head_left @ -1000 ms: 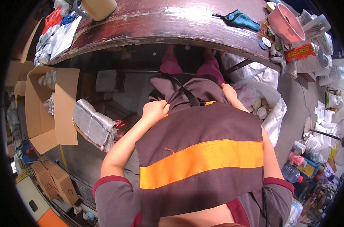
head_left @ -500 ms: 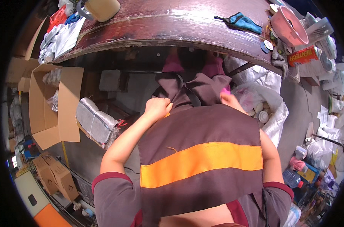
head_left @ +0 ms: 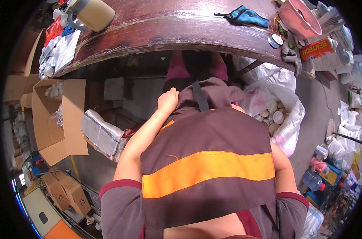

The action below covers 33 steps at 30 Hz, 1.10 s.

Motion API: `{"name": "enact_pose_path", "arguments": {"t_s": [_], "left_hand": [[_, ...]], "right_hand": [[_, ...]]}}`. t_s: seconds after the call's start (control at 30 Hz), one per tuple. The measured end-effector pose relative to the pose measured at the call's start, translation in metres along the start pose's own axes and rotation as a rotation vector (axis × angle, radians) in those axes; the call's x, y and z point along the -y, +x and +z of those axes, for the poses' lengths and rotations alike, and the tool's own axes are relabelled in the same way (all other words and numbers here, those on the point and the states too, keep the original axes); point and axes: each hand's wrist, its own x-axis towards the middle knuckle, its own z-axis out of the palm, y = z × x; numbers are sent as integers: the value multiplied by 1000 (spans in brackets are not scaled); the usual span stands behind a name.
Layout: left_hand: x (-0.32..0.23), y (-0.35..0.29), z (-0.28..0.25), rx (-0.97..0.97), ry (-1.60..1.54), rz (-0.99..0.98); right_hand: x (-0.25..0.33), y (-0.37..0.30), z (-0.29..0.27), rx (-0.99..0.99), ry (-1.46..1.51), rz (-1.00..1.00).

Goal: The person assembles plastic pitchers by attaching lids and securing them with rubber bands. They repeatedly pick up pitchers, place lids on top, and stretch rubber bands around the necks to hold the lids in place. The person works at a wooden table in a workshop setting, handling multiple pitchers one by one.

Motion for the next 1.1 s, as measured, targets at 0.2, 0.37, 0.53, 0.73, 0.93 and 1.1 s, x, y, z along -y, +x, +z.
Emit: {"name": "enact_pose_path", "arguments": {"t_s": [0.2, 0.37, 0.53, 0.73, 0.93, 1.1], "left_hand": [[19, -51, -44, 340, -585, 184], [16, -91, -59, 318, -293, 178], [6, -83, -63, 429, -228, 147], [4, -59, -57, 467, -212, 198], [3, -52, -55, 505, -160, 255], [-5, -52, -63, 465, -141, 256]], "right_hand": [[-8, -4, -3, -53, 35, -42], [-6, 0, -3, -68, 37, -77], [6, 19, 5, -63, -2, -120], [21, 73, 39, -103, -119, -250], [-20, 149, 88, -315, -296, -488], [-58, 200, 80, 67, 786, -58]]}}
